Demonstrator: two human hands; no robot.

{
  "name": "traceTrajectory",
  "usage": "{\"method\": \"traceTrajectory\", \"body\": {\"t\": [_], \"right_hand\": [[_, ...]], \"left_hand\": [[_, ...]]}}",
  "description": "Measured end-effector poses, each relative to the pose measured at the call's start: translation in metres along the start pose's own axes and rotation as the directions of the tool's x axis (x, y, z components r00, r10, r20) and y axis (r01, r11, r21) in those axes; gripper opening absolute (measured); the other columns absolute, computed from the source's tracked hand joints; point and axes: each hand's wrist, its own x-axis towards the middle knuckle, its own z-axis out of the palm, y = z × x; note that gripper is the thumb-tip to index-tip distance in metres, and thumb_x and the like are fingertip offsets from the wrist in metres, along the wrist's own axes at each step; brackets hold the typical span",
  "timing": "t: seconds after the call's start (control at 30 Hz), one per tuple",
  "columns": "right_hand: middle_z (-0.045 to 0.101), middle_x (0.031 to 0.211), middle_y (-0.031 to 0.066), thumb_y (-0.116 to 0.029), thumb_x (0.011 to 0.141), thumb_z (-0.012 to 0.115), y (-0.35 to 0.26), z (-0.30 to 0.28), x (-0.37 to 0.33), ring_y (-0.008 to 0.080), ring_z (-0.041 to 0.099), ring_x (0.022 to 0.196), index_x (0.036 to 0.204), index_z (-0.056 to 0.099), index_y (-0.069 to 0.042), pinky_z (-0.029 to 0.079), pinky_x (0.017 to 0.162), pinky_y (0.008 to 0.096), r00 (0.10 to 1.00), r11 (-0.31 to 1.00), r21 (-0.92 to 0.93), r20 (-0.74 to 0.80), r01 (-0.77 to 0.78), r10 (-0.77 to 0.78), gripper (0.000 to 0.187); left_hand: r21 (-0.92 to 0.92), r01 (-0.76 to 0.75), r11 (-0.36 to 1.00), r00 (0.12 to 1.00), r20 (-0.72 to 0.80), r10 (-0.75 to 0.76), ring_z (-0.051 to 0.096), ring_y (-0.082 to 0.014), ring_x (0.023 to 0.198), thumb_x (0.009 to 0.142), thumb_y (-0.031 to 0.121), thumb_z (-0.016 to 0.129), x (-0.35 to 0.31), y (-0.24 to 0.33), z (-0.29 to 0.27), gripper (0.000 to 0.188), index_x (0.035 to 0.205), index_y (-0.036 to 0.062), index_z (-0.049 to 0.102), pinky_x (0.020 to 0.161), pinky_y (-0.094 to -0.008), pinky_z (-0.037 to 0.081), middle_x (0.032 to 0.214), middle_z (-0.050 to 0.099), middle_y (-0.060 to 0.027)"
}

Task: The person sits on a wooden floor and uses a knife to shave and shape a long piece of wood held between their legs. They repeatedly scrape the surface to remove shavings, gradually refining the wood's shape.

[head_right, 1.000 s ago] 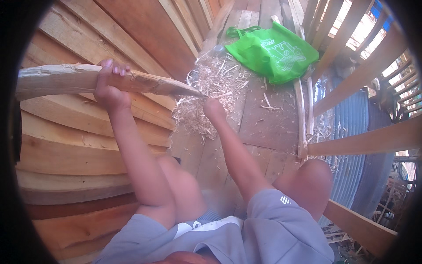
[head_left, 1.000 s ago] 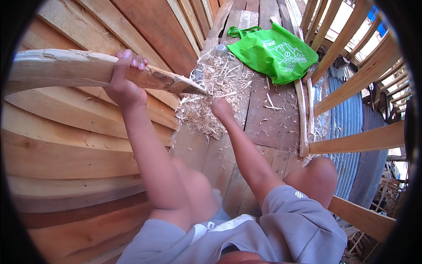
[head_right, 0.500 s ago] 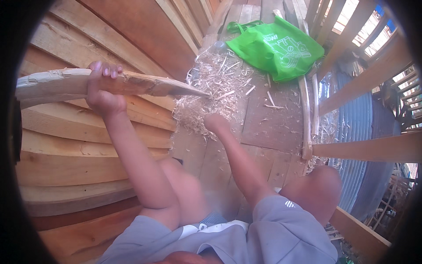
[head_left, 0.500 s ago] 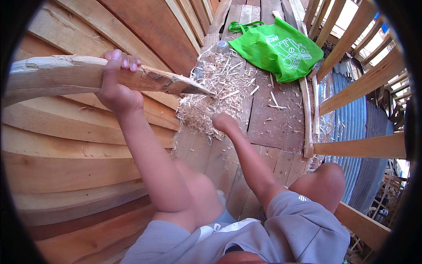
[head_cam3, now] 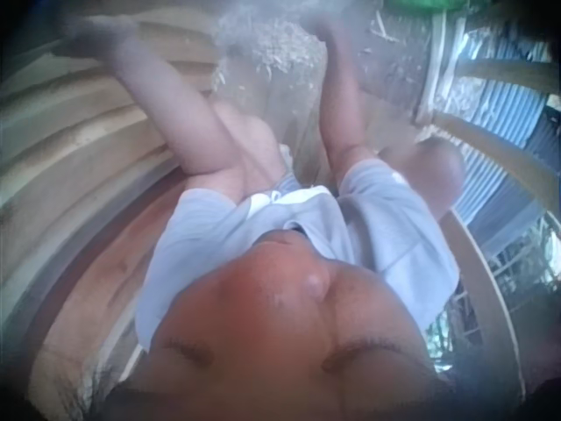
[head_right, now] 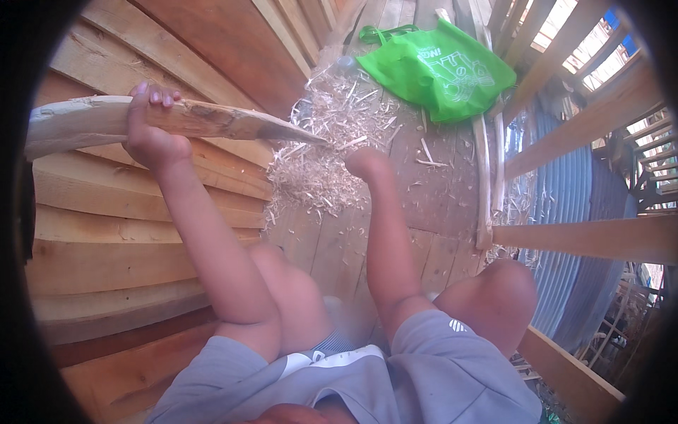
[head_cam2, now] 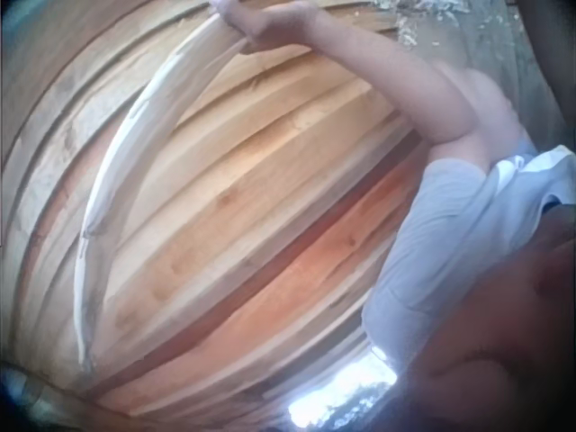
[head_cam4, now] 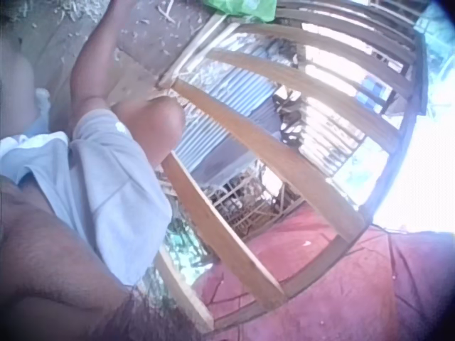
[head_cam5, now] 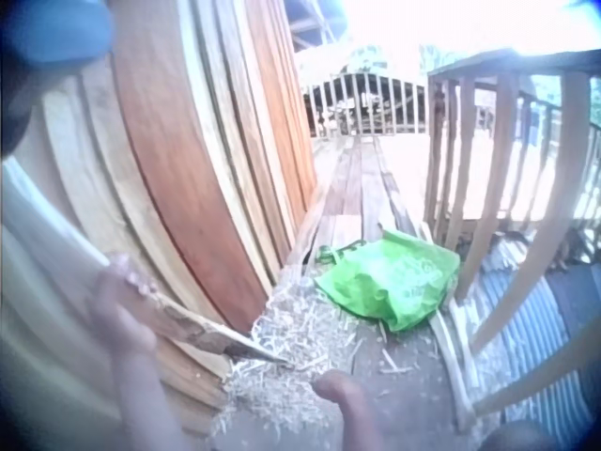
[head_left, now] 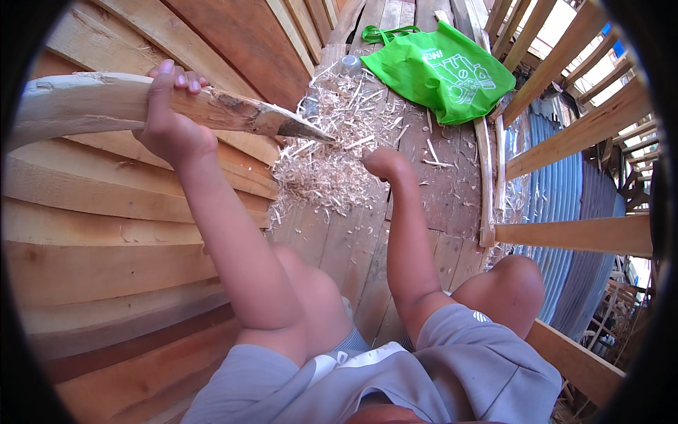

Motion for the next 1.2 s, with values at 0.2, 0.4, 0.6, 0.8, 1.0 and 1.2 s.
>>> {"method": "traceTrajectory", "body": {"t": [0.2,0.4,0.6,0.8,1.0,1.2], "right_hand": [[0.063,0.072,0.0156,-0.054,0.101,0.036,0.019,-0.036,-0.001,0.0251,0.058,0.062,0.082,0.065,0.007,0.048,0.060,0.0425,0.994,0.986,0.159,-0.098,0.054,-0.039,0.071],[0.055,0.061,0.0073,-0.056,0.101,0.035,0.039,-0.046,0.001,0.0186,0.046,0.049,0.075,0.058,0.000,0.040,0.048,0.0390,0.999,0.956,0.293,-0.049,0.012,0.003,0.066],[0.041,0.055,-0.0010,-0.059,0.100,0.039,0.046,-0.050,-0.009,0.0115,0.030,0.045,0.070,0.049,-0.008,0.022,0.042,0.0331,0.998,0.835,0.549,0.057,-0.036,0.006,0.059],[0.044,0.059,0.0011,-0.057,0.099,0.043,0.051,-0.048,-0.007,0.0133,0.034,0.048,0.077,0.052,-0.006,0.026,0.045,0.0341,0.994,0.772,0.633,0.111,-0.053,-0.023,0.057],[0.047,0.062,0.0032,-0.056,0.098,0.046,0.049,-0.038,0.003,0.0151,0.038,0.051,0.083,0.055,-0.005,0.029,0.048,0.0351,0.956,0.677,0.736,0.189,0.012,-0.222,0.055],[0.044,0.056,0.0030,-0.052,0.099,0.047,0.078,0.069,0.100,0.0150,0.035,0.042,0.075,0.056,-0.007,0.026,0.041,0.0362,0.983,0.932,0.363,-0.169,-0.004,0.070,0.052]], "left_hand": [[0.042,0.059,0.997,0.998,-0.040,-0.057,0.047,-0.0174,0.064,0.083,0.005,0.064,-0.007,0.012,-0.002,0.011,0.088,0.0011,0.055,0.069,-0.0364,0.045,0.070,0.047,-0.0047],[0.078,0.073,0.994,0.997,0.031,-0.076,0.045,-0.0163,0.068,0.088,0.011,0.059,-0.028,0.060,0.028,0.010,0.088,0.0047,0.052,0.077,-0.0389,0.043,0.072,0.043,-0.0028],[0.013,0.036,0.999,0.980,0.194,-0.038,0.042,-0.0153,0.065,0.088,0.011,0.055,-0.049,0.113,0.059,0.014,0.077,0.0091,0.046,0.076,-0.0394,0.040,0.070,0.040,-0.0022],[0.029,-0.044,0.999,0.984,0.174,0.038,0.041,-0.0165,0.065,0.086,0.010,0.053,-0.062,0.139,0.073,0.016,0.074,0.0093,0.044,0.078,-0.0393,0.039,0.069,0.039,-0.0033],[0.104,-0.118,0.988,0.991,0.077,0.110,0.042,-0.0173,0.066,0.085,0.011,0.054,-0.064,0.163,0.071,0.016,0.073,0.0096,0.044,0.078,-0.0405,0.039,0.071,0.041,-0.0034],[0.090,-0.124,0.988,0.982,0.156,0.109,0.042,-0.0168,0.066,0.085,0.010,0.054,-0.060,0.189,0.060,0.015,0.073,0.0092,0.044,0.079,-0.0398,0.039,0.071,0.040,-0.0035]]}}
